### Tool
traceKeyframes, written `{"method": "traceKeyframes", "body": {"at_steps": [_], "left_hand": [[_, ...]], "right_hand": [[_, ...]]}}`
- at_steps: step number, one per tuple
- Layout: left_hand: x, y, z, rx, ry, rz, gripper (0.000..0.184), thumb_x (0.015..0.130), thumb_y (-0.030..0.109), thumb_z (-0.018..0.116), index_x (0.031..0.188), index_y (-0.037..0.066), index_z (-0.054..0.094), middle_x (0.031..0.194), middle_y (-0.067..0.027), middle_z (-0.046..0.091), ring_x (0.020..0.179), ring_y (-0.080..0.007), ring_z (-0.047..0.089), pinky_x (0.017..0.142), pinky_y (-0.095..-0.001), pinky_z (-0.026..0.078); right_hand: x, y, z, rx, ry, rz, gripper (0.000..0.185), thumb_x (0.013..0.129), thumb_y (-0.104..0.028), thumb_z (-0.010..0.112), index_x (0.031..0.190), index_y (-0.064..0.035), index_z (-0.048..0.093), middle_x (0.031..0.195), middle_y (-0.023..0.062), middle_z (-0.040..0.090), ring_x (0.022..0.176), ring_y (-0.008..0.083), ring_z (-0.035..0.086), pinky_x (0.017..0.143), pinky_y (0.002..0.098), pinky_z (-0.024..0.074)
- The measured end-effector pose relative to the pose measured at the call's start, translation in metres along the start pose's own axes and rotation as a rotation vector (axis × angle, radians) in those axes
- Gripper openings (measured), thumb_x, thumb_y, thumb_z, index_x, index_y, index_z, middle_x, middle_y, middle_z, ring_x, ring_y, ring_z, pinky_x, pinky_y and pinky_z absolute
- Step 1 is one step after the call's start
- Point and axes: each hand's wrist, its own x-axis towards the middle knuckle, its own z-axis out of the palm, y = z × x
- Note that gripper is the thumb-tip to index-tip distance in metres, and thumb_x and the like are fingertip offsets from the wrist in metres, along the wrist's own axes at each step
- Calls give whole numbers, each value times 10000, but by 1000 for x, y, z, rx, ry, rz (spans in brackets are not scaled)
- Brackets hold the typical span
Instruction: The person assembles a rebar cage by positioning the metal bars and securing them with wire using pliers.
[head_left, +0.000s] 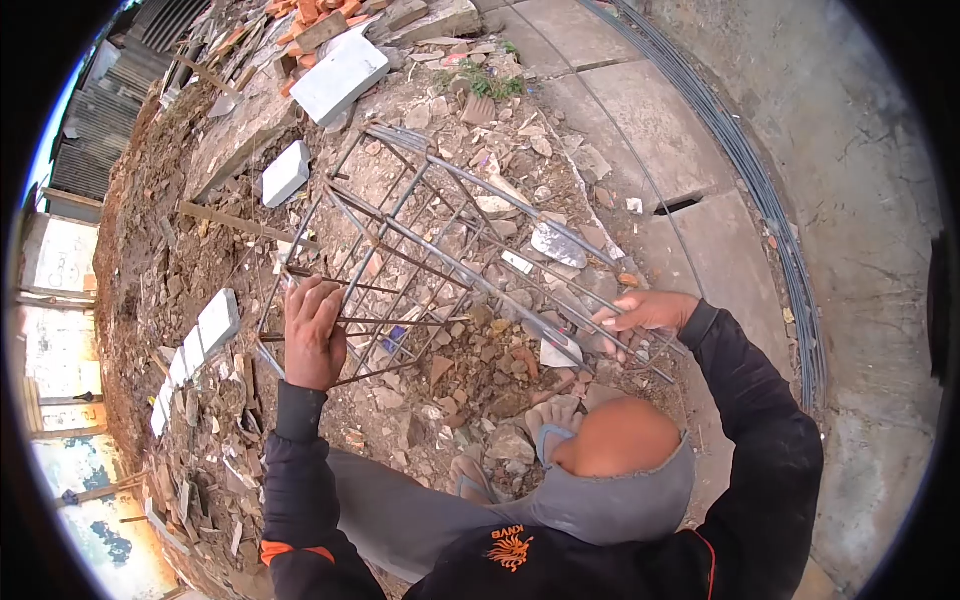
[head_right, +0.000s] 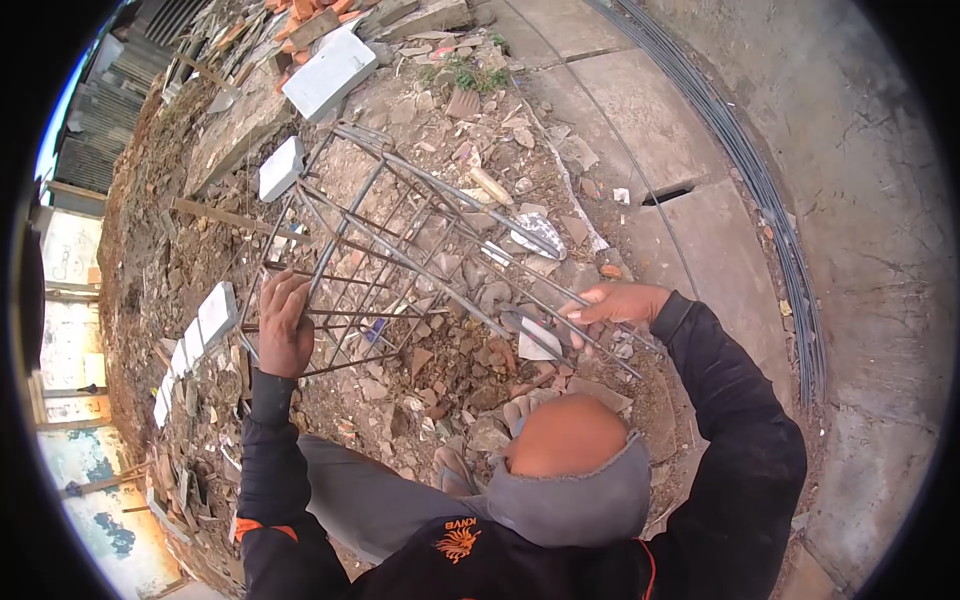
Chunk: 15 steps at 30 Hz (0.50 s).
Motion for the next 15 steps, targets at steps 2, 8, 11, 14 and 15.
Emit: {"method": "traceKeyframes", "body": {"at_steps": [2,8,11,14,15], "left_hand": [[-2,-1,-4,-9,-1,20,479,731,-35,591,1205,22,631,1242,-151,622,1278,-414,511,1153,-588,331],[-2,8,-11,-87,-35,-66,548,748,35,627,1295,31,599,1265,-178,605,1295,-427,489,1158,-597,313],[-2,9,-9,-58,-47,-65,591,732,72,633,1321,39,592,1278,-172,610,1316,-430,474,1181,-625,260],[1,16,-13,-2,-76,-72,664,721,109,639,1379,57,568,1327,-169,593,1362,-430,440,1206,-642,201],[6,27,-16,-30,-54,-73,706,718,99,638,1417,72,543,1360,-174,575,1393,-423,420,1218,-634,193]], "right_hand": [[-11,1,3,134,31,-10,435,1058,-225,579,1410,31,552,1022,117,717,891,215,730,790,370,605],[-7,-18,28,344,212,-221,288,1010,-115,633,1252,40,648,971,121,727,868,244,754,764,412,634],[-2,-43,54,415,168,-231,361,1014,-88,616,1340,41,531,1010,168,708,908,299,746,778,443,643],[-9,-71,74,543,170,-208,398,1020,-68,594,1371,35,437,1064,226,687,943,347,735,785,455,639],[-7,-72,71,515,169,-201,374,1020,-63,588,1355,36,455,1066,226,688,951,348,736,785,451,636]]}}
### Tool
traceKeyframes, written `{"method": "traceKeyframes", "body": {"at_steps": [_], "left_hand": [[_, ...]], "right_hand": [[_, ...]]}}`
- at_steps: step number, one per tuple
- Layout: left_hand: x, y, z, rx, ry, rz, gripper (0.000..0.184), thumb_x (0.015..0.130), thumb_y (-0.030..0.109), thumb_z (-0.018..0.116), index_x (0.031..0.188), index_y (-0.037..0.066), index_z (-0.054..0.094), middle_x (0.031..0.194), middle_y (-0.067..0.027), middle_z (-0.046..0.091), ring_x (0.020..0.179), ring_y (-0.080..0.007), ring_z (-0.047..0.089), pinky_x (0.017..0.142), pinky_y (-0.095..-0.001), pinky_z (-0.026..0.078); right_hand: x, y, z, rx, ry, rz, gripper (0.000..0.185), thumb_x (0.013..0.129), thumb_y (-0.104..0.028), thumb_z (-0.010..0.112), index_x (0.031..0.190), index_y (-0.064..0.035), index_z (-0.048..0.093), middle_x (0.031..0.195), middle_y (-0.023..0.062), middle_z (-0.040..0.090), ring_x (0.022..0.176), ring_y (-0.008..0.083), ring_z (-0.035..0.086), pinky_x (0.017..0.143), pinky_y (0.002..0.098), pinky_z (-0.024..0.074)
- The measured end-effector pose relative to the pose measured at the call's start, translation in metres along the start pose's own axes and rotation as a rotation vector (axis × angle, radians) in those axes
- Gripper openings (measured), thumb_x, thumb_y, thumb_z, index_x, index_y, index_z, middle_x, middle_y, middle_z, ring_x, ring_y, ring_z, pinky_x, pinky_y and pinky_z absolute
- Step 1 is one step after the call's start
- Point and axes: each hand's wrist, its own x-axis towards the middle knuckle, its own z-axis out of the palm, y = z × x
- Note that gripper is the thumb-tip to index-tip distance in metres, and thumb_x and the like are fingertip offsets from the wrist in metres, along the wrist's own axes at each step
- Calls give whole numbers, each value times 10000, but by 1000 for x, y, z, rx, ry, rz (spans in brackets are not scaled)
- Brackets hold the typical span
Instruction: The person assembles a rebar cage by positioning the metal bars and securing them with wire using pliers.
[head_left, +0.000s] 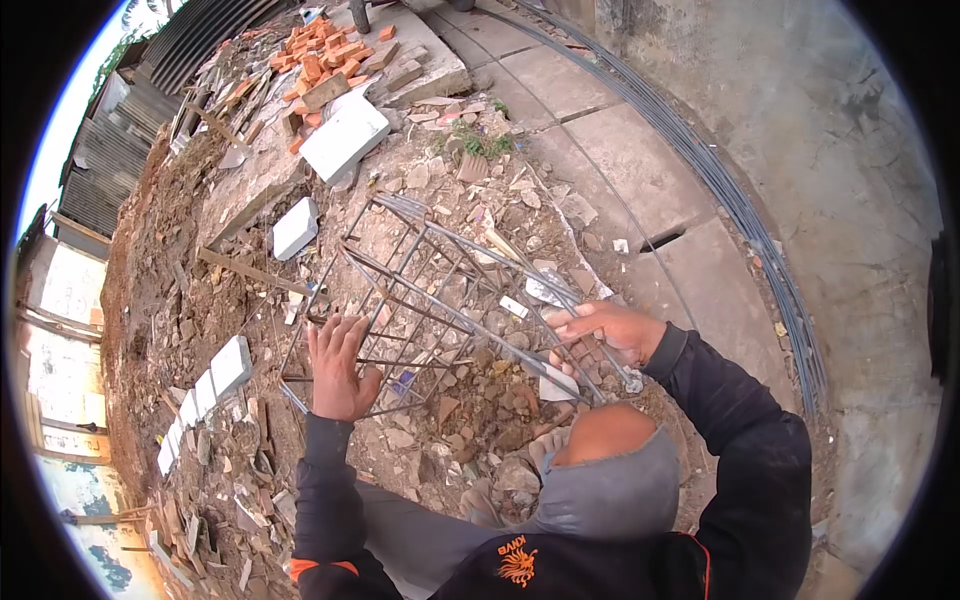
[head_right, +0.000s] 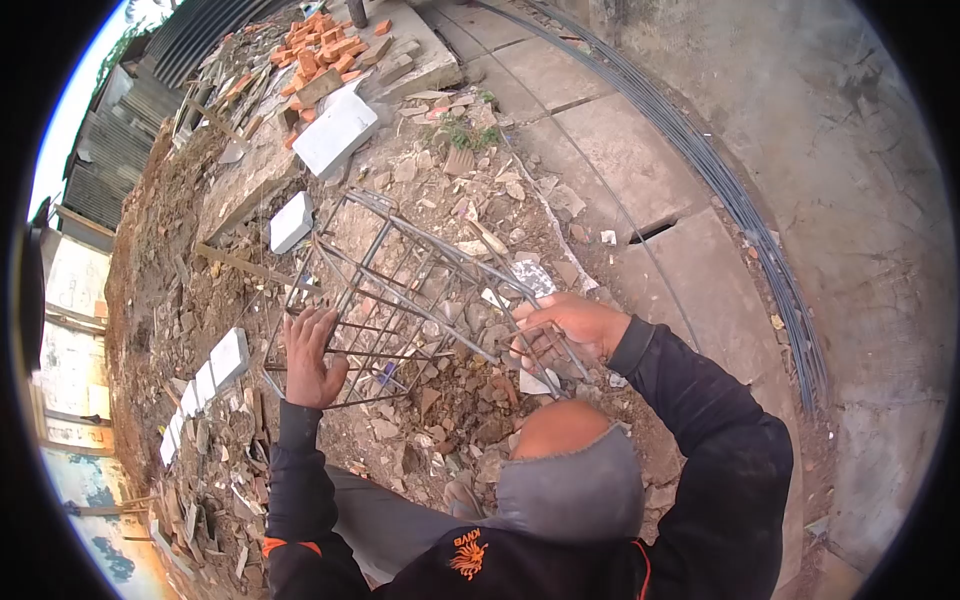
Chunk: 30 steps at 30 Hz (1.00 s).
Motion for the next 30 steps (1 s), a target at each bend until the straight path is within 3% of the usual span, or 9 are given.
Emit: {"method": "traceKeyframes", "body": {"at_steps": [2,6,8,12,13,15,19,20,30], "left_hand": [[10,15,5,-28,8,36,806,746,168,715,1508,96,461,1505,-193,455,1453,-431,354,1231,-631,169],[38,66,37,-180,171,-3,896,751,301,815,1540,120,431,1572,-213,367,1473,-458,308,1227,-640,157],[50,83,47,148,216,-8,1014,723,425,876,1573,154,395,1621,-230,290,1497,-478,261,1223,-643,158],[78,125,39,-11,104,206,1038,716,392,884,1590,171,368,1652,-227,268,1530,-460,226,1225,-644,163],[88,127,36,-7,107,203,1038,716,392,884,1590,171,368,1652,-227,268,1530,-460,226,1225,-644,163],[105,128,29,15,-187,420,1049,724,361,879,1600,154,341,1647,-231,279,1533,-439,236,1240,-627,162],[122,134,19,-51,-237,500,1066,690,322,866,1594,120,337,1501,-216,433,1457,-432,350,1248,-595,189],[124,130,28,-91,-156,538,1044,658,295,848,1573,129,374,1407,-203,478,1409,-429,393,1240,-596,209],[126,127,34,-194,-92,549,808,678,330,823,1410,142,539,1324,-184,519,1319,-416,457,1203,-634,247]], "right_hand": [[1,-5,3,-60,0,-6,374,1009,-92,599,1347,41,510,1049,213,703,928,343,742,775,449,618],[24,-6,-16,-89,-119,15,474,1005,-123,621,1432,37,490,1024,239,719,880,368,745,771,478,611],[32,-7,-11,-185,-45,55,456,994,-127,634,1400,46,521,1003,235,718,844,351,739,749,483,606],[35,-14,-14,-182,-128,62,425,980,-116,654,1356,54,551,971,223,716,821,329,734,725,468,604],[35,-14,-17,-210,-151,46,386,974,-113,643,1317,55,591,1019,199,725,851,308,740,758,448,609],[33,-15,-15,-249,-190,33,352,967,-109,631,1278,56,631,1068,174,734,881,286,745,791,428,613],[24,-18,5,-231,-42,-23,373,956,-54,627,1300,92,613,1102,197,721,890,292,739,786,450,622],[25,-18,2,-223,-82,-19,378,955,-56,629,1303,92,612,1091,198,722,889,295,739,775,451,622],[22,-14,-16,-219,-97,-23,405,966,-83,636,1328,85,569,982,186,721,850,313,742,733,421,610]]}}
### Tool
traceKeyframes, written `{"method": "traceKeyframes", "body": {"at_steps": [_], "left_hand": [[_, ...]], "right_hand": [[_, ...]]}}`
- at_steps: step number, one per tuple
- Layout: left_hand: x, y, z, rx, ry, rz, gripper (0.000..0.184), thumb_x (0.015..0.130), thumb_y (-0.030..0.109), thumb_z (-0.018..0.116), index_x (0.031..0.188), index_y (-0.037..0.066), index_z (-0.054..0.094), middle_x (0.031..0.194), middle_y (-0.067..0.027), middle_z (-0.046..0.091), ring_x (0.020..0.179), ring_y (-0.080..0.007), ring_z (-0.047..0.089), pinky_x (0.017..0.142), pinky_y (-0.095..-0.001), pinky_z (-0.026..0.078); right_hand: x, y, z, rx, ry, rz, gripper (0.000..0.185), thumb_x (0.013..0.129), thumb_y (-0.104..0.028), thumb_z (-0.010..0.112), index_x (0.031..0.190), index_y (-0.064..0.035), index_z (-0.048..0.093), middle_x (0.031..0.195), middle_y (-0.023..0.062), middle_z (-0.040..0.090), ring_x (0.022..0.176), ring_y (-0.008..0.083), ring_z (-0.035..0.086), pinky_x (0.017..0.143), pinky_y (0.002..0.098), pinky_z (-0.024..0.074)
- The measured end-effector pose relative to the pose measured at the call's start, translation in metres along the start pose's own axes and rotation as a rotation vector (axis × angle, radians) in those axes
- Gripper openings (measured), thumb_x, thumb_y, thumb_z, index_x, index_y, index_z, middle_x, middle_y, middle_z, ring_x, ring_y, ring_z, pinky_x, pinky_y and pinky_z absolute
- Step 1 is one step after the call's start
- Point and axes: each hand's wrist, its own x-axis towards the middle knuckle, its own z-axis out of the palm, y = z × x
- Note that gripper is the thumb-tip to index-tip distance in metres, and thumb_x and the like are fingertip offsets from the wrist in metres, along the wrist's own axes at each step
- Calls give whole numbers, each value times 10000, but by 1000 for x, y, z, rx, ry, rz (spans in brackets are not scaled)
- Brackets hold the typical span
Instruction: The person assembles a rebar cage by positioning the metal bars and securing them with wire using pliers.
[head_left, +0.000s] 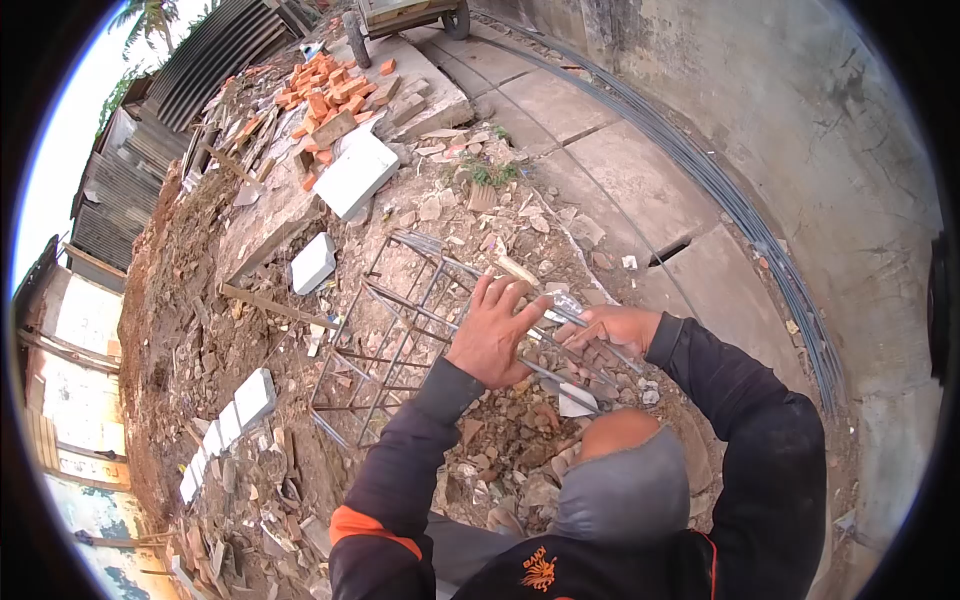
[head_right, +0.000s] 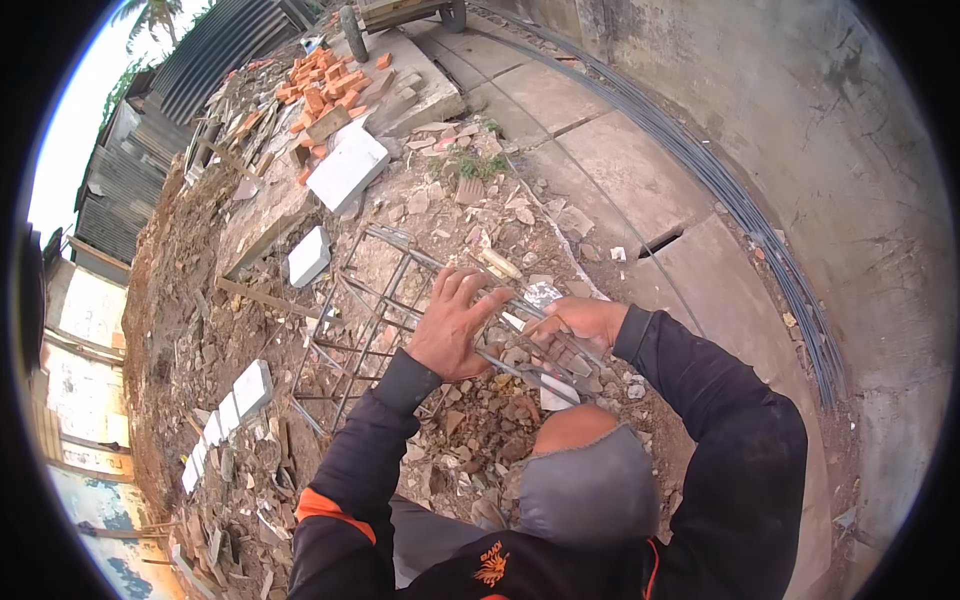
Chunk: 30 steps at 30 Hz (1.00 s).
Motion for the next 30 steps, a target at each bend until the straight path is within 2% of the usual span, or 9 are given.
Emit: {"method": "traceKeyframes", "body": {"at_steps": [3,5,6,12,14,21,23,27,30], "left_hand": [[1,1,-1,-18,28,9,769,693,321,804,1397,145,551,1307,-185,525,1305,-418,464,1200,-635,256],[2,0,0,-15,32,15,750,697,311,795,1389,145,559,1294,-184,530,1296,-416,469,1198,-633,263],[2,0,1,-11,36,17,731,700,300,786,1381,146,567,1282,-183,535,1287,-414,475,1196,-632,269],[1,-2,1,31,39,19,697,705,252,757,1371,141,582,1251,-172,547,1245,-393,500,1188,-618,290],[1,-3,0,28,44,22,692,707,247,753,1369,139,585,1247,-170,548,1237,-390,504,1186,-617,293],[0,-3,0,0,77,32,676,700,255,745,1347,129,597,1247,-159,547,1237,-387,496,1182,-616,296],[1,-3,1,-18,93,36,676,696,252,734,1345,127,595,1247,-158,547,1242,-392,490,1179,-617,294],[3,-5,2,20,62,34,686,691,247,733,1352,134,589,1242,-157,547,1238,-394,493,1178,-619,292],[2,-6,3,16,56,31,694,685,246,736,1355,138,589,1236,-160,547,1234,-396,499,1181,-621,290]], "right_hand": [[6,-3,2,-15,52,50,372,980,-71,643,1313,69,553,965,203,714,889,348,751,738,429,624],[8,-5,7,-139,56,82,391,959,-116,611,1323,27,615,978,137,742,816,274,743,720,415,604],[9,-4,7,-135,56,81,391,959,-116,611,1323,27,615,978,137,742,816,274,743,720,415,604],[4,-1,15,-147,4,126,365,958,-112,602,1299,15,634,1037,150,732,794,281,747,734,414,617],[4,8,12,-16,-30,109,406,975,-71,643,1354,56,567,1049,193,729,861,330,759,774,425,627],[-5,17,9,-55,36,85,389,969,-38,640,1340,63,581,1082,174,724,864,282,758,769,383,621],[-6,17,10,-166,13,62,392,984,-59,526,1365,17,580,1051,170,727,880,292,751,767,433,631],[-4,11,16,-82,-44,68,360,988,-54,519,1334,16,590,1038,188,731,888,293,753,771,424,630],[-8,4,24,-51,50,84,329,971,-54,544,1286,16,612,1036,199,734,896,286,756,777,413,630]]}}
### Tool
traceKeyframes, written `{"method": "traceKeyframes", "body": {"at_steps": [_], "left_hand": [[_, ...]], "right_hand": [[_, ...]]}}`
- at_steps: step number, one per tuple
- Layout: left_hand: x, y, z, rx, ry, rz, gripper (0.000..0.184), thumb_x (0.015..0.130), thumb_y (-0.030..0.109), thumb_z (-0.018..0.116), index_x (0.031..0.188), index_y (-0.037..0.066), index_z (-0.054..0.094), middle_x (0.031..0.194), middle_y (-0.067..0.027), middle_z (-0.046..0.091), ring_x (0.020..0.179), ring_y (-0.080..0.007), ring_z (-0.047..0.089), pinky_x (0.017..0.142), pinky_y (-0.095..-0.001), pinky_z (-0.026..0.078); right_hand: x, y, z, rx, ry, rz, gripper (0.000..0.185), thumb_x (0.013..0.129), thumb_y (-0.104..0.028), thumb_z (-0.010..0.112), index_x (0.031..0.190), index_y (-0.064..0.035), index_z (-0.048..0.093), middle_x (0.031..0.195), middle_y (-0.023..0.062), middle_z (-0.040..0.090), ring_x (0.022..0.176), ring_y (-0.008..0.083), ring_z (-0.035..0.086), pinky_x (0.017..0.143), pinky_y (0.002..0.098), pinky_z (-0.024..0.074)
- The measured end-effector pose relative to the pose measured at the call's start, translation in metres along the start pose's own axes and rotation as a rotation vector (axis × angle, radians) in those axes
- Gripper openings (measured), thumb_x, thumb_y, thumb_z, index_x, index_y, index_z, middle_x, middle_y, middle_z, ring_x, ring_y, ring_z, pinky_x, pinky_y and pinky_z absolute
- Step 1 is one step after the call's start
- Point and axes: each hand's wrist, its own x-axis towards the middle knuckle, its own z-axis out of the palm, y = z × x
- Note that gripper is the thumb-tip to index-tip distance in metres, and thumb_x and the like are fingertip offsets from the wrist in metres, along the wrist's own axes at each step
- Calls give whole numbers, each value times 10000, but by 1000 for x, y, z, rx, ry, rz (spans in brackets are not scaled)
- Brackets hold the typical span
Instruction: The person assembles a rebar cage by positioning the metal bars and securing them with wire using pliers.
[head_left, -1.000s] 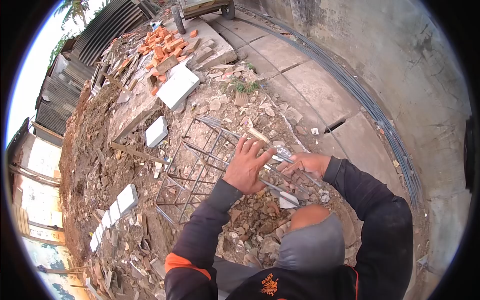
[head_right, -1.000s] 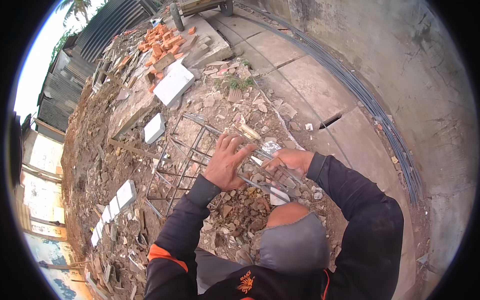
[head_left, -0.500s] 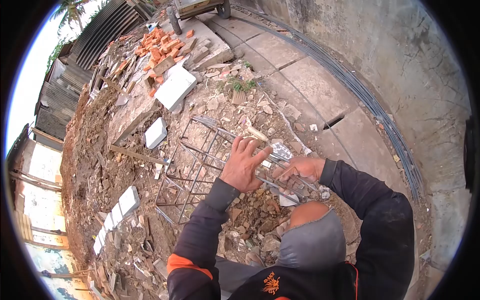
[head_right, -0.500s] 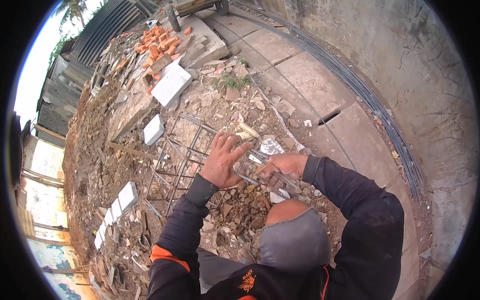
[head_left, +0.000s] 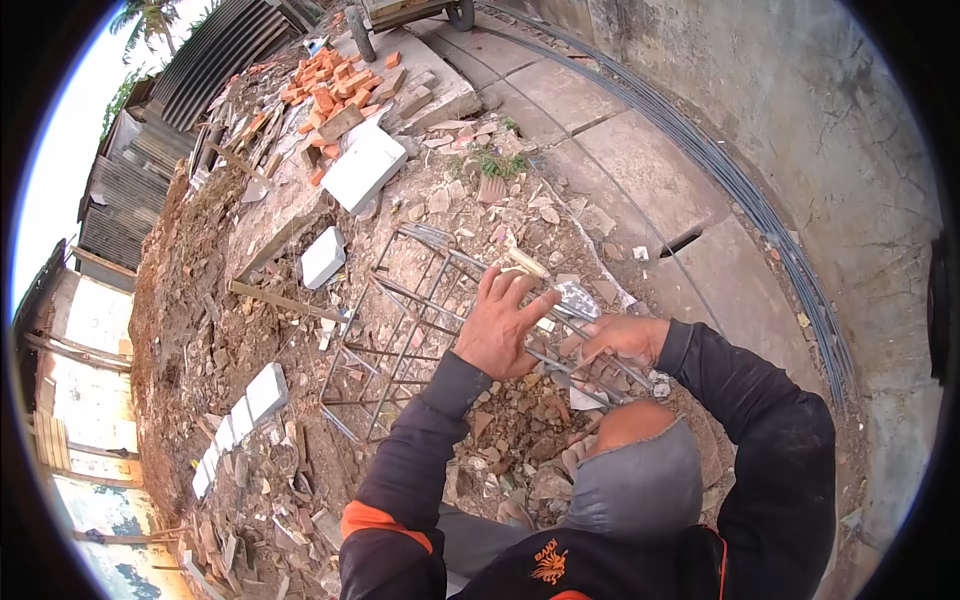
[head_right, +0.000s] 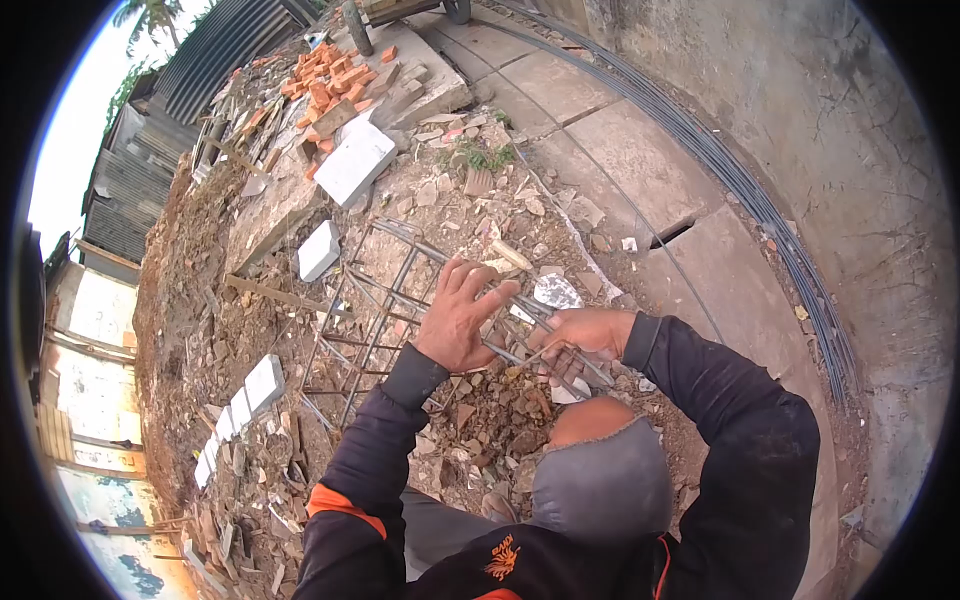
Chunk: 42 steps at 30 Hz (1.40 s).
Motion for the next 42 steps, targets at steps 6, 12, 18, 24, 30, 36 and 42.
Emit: {"method": "traceKeyframes", "body": {"at_steps": [6,12,18,24,30,36,42], "left_hand": [[4,3,-1,-10,22,3,688,686,235,733,1352,137,594,1227,-172,550,1221,-403,506,1183,-625,290],[3,3,-1,-4,22,11,692,695,242,737,1363,139,587,1222,-181,553,1224,-412,501,1187,-630,285],[6,6,-2,5,-4,11,763,697,339,818,1387,140,561,1255,-177,538,1254,-413,483,1194,-628,272],[3,6,-7,21,-65,16,916,664,444,883,1436,119,511,1319,-177,516,1308,-407,451,1200,-620,259],[-5,6,0,45,-34,-34,939,715,434,863,1509,134,461,1448,-182,462,1399,-428,385,1208,-638,220],[-41,3,4,245,70,-305,956,741,435,859,1542,146,424,1613,-223,320,1505,-464,253,1220,-665,125],[-114,2,-5,259,399,-591,949,780,326,843,1567,95,366,1636,-266,269,1515,-491,219,1229,-648,113]], "right_hand": [[-14,-9,12,-47,13,57,271,945,-42,559,1193,19,647,1000,163,726,871,285,755,754,426,628],[22,6,-11,-72,72,-13,286,930,-62,580,1190,39,638,992,163,723,821,289,754,708,447,610],[26,-10,-11,10,-9,-73,325,959,-123,597,1227,61,610,961,190,719,811,329,743,726,479,606],[23,2,-1,29,13,-6,317,1008,-175,574,1248,28,611,971,190,721,835,330,740,764,487,609],[25,7,1,28,56,32,297,1042,-219,562,1233,0,624,974,153,722,820,304,728,760,465,606],[29,12,10,11,223,-71,248,1030,-234,601,1157,-22,628,920,112,697,778,269,721,696,425,597],[26,7,4,107,191,-80,242,1020,-234,620,1170,-44,608,938,141,709,727,301,732,586,428,568]]}}
